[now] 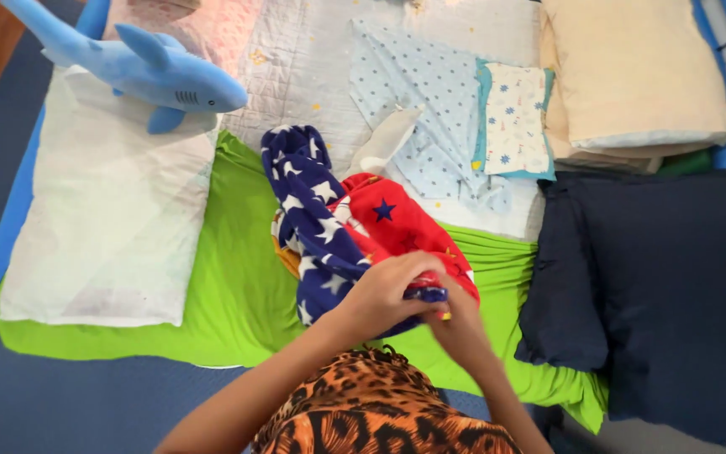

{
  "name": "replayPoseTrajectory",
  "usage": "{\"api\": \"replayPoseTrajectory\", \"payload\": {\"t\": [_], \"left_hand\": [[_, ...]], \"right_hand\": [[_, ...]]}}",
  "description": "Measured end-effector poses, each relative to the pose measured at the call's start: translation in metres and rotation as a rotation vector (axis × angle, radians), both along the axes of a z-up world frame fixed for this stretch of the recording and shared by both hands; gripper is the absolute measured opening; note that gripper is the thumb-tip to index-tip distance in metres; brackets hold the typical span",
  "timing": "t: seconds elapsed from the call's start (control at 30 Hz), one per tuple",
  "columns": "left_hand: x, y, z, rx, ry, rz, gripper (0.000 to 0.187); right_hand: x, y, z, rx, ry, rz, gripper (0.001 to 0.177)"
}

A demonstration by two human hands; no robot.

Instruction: The person is making a bed by folding blankets, spreading sheets, and arranging pillows.

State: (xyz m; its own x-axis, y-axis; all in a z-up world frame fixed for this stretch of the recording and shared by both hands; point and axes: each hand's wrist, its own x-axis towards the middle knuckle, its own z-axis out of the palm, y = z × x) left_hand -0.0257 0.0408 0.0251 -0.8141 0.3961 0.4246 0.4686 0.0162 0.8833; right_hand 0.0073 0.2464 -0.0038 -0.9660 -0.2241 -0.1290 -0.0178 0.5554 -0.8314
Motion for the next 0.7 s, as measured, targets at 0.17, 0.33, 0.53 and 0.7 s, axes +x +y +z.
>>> {"api": "replayPoseTrajectory", "payload": {"t": [0.17,0.33,0.53,0.7], "left_hand": [[0.004,0.011,-0.004,0.017,0.094,-0.186,0.059],[-0.005,0.005,-0.058,-0.145,0.375,-0.101,0.065],[-0.034,-0.035,-0.091,-0.271,0.348,0.06,0.036],[-0.06,-0.061,-0.104,-0.478,0.32,0.203,0.029]], "right_hand": [[0.042,0.035,0.043,0.214,0.357,-0.061,0.047],[0.094,0.047,0.085,0.153,0.42,-0.104,0.045],[0.152,0.066,0.09,0.047,0.568,-0.352,0.036],[0.188,0.08,0.082,-0.003,0.663,-0.514,0.034]]}}
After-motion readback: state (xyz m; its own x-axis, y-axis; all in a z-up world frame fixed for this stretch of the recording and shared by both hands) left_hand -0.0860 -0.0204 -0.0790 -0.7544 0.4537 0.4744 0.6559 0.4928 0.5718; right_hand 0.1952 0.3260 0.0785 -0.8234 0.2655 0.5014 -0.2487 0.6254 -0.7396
